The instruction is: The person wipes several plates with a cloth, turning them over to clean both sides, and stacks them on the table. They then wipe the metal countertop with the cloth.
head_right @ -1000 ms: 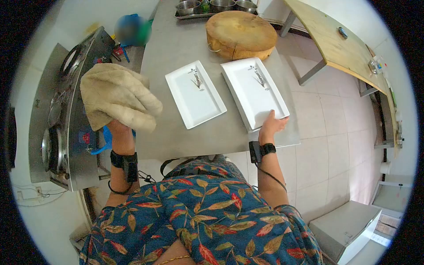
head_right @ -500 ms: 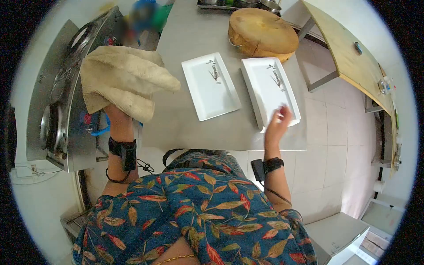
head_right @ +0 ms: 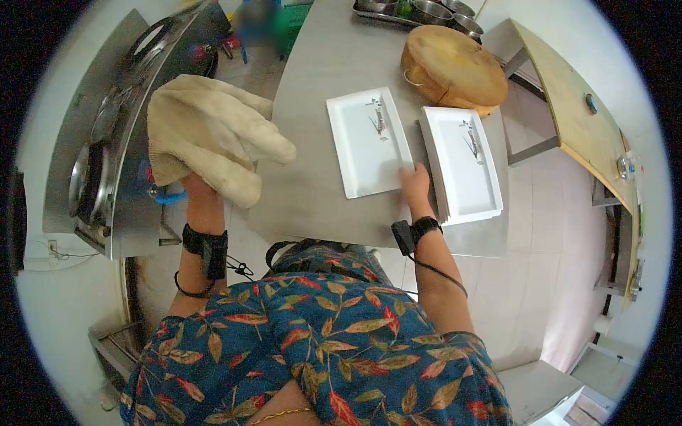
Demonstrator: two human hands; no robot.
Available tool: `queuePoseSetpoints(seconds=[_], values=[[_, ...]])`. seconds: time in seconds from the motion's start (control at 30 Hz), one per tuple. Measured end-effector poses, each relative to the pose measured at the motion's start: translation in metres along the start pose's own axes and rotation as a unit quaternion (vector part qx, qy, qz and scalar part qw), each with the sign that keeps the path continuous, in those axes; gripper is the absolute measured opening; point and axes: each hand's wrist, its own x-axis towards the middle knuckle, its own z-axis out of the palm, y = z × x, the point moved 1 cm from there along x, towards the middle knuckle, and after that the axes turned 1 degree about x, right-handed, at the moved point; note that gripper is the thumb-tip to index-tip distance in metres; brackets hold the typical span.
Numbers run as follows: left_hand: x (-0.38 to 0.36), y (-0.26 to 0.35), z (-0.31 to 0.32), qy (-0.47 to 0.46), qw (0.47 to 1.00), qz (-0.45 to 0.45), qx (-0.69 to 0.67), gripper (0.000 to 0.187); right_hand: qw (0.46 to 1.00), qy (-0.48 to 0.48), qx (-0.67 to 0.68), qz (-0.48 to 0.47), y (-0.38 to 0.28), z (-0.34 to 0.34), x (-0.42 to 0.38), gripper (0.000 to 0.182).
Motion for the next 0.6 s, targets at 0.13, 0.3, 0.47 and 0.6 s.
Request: queuePoseSetpoints(seconds=[0.13,0.3,0.47,0.6], values=[[0.001,-0.008,-0.009,0.002,1.000,-0.007,-0.006,0.039,0.851,-0.135,0.481,0.161,-0.025,-0.012,-0.013,0.033],[0.004,-0.020,-0.008,-0.009,1.000,-0.016,-0.021,0.038,0.817,-0.137,0.541,0.144,-0.073,-0.050,-0.034,0.033],[0.014,-0.047,0.013,-0.041,0.998,-0.026,-0.042,0.037,0.810,-0.098,0.573,0.075,-0.139,-0.111,-0.068,0.032],[0.012,-0.053,0.054,-0.068,0.991,-0.089,0.067,0.034,0.791,-0.093,0.605,0.020,-0.179,-0.152,-0.095,0.038]])
